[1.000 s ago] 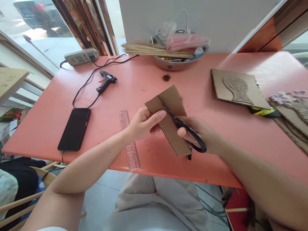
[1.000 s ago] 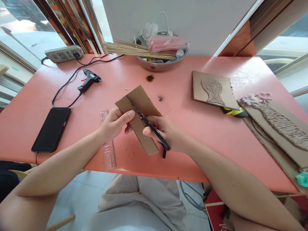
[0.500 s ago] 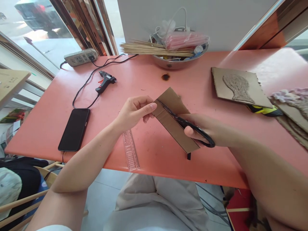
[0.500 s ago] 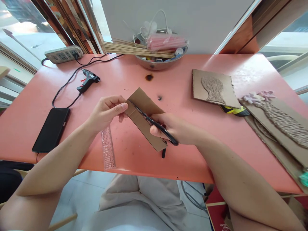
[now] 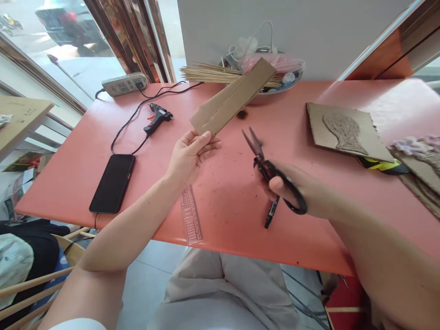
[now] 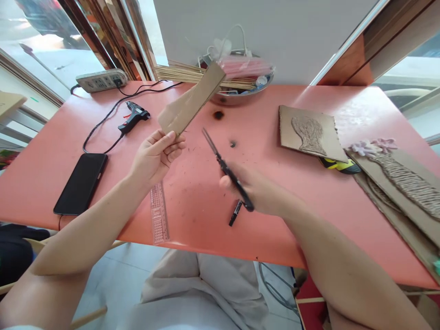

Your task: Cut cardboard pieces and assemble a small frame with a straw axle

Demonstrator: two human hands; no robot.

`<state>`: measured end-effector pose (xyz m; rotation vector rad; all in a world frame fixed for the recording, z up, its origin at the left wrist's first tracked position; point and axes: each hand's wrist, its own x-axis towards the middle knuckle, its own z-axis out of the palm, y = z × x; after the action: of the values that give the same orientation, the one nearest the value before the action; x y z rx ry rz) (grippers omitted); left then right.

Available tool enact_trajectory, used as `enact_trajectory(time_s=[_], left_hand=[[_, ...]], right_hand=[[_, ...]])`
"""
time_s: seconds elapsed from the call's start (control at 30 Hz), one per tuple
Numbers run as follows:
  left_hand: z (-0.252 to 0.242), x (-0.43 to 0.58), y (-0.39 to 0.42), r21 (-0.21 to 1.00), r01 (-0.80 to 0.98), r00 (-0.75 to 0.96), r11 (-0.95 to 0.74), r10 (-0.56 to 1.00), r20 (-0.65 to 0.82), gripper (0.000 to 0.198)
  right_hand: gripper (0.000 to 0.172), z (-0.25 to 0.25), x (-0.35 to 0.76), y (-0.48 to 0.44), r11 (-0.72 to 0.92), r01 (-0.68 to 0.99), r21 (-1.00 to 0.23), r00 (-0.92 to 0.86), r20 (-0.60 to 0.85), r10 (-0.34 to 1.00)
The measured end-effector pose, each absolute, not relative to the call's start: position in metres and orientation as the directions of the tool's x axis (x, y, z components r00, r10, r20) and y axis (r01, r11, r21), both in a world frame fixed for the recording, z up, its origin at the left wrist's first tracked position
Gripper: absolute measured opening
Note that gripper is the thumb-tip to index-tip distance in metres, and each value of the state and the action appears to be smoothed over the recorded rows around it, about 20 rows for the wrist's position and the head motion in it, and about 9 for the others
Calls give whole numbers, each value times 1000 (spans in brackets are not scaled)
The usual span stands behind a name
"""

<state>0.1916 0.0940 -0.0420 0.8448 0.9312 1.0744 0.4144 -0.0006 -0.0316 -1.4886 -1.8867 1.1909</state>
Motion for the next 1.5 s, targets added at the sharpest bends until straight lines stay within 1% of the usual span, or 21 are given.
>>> enact_trajectory(time_s=[0.13,0.2,0.3,0.43,0.5,0.57,0.67,0.73,0.77,0.83,0.93,1.03,1.17,1.33,1.5], left_hand=[[-45,194,82,918,-331,342,219,934,-100,35],[-44,194,78,925,-318,395,206,916,-68,42],[-42,194,74,929,-281,444,242,890,-98,45],[-42,196,74,900,-248,479,358,853,-208,40],[-41,197,75,869,-265,455,417,849,-269,33],[-39,199,78,838,-308,382,451,865,-325,27],[-34,200,79,823,-382,241,419,905,-349,26],[-32,201,78,842,-391,202,372,927,-316,26],[-33,202,76,856,-382,208,349,935,-289,26],[-35,202,70,884,-363,259,295,943,-208,25],[-38,202,62,923,-335,362,188,930,-58,34],[-36,200,59,961,-253,430,107,903,12,38],[-31,198,61,985,-155,494,77,869,10,40],[-32,199,63,977,-162,492,135,870,-39,49],[-31,199,61,975,-117,523,191,846,-103,57]], right_hand=[[81,-20,397,-15,-25,545,-838,-291,-217,932],[76,-14,393,-18,-50,532,-845,-284,-234,930],[69,-11,393,-18,-100,505,-857,-256,-259,931],[75,-13,398,-16,-101,465,-880,-253,-242,937],[77,-16,400,-16,-88,430,-899,-284,-227,932],[79,-17,401,-17,-70,402,-913,-329,-216,919],[78,-17,400,-19,-74,410,-909,-362,-237,902],[77,-15,397,-20,-92,420,-903,-355,-257,899],[77,-14,396,-20,-105,419,-902,-347,-266,899],[78,-12,393,-21,-130,416,-900,-326,-280,903],[78,-12,390,-20,-159,419,-894,-298,-301,906],[78,-15,389,-18,-160,403,-901,-293,-292,910],[81,-18,391,-18,-143,397,-907,-280,-268,922],[79,-17,391,-21,-161,379,-911,-293,-284,913],[78,-15,391,-21,-125,381,-916,-319,-257,912]])
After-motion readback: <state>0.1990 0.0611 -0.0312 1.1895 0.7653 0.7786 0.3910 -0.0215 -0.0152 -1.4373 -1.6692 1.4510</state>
